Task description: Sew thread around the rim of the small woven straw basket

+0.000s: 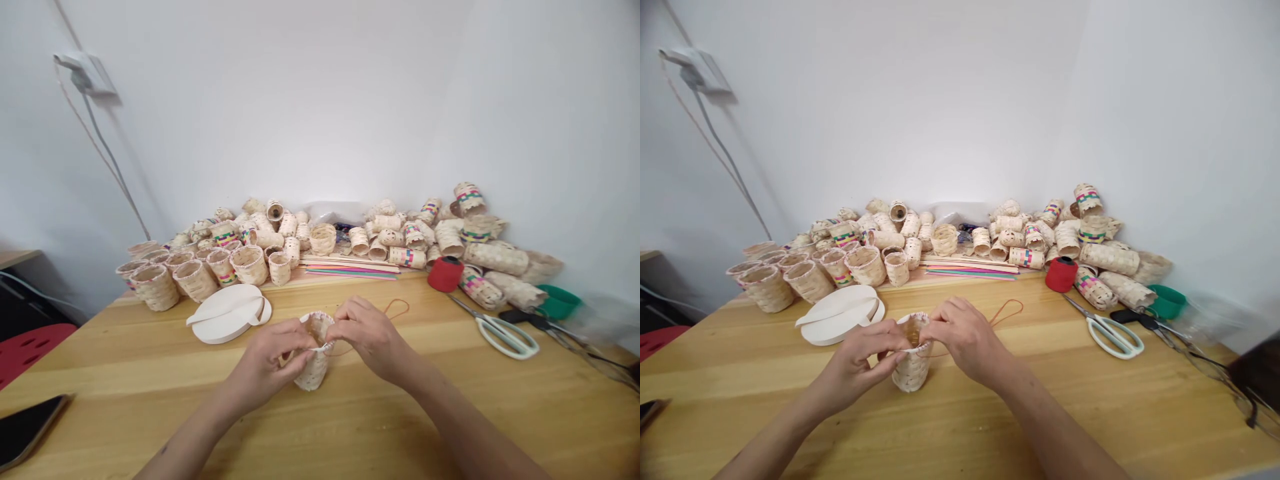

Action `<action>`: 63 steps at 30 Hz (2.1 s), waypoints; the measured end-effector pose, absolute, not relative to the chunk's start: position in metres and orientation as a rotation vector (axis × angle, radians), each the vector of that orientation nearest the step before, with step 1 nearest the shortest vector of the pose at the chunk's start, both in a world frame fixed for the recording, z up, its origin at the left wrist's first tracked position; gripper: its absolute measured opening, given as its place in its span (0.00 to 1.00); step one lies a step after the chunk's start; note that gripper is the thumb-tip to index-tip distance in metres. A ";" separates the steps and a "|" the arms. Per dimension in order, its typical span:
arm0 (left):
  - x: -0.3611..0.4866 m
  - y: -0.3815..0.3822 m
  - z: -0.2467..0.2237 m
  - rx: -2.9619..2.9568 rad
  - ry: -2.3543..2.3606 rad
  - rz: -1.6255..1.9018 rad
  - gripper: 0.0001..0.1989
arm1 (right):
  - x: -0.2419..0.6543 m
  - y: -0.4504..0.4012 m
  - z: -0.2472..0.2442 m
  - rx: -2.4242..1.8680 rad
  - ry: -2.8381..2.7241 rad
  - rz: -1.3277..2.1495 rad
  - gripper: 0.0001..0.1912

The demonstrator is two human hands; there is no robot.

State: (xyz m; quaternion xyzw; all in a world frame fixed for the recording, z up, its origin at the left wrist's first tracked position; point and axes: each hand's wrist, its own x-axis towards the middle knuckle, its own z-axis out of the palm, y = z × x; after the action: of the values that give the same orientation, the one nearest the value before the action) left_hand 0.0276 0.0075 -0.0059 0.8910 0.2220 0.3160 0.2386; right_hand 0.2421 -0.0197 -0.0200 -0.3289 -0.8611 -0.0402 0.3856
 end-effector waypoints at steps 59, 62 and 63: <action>0.031 0.008 -0.011 2.422 0.528 0.830 0.08 | 0.233 -0.027 -0.018 -0.948 -2.104 0.262 0.05; 0.031 0.013 -0.014 2.384 0.648 0.916 0.10 | 0.228 -0.027 -0.022 -0.861 -2.072 0.004 0.07; 0.031 0.015 -0.015 2.366 0.691 0.949 0.10 | 0.227 -0.026 -0.023 -0.832 -2.058 -0.089 0.08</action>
State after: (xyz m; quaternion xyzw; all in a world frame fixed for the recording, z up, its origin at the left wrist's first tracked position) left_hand 0.0307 0.0149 -0.0153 0.8678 0.2536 0.3482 0.2476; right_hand 0.2267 -0.0264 -0.0232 -0.3356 -0.8301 -0.0359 0.4438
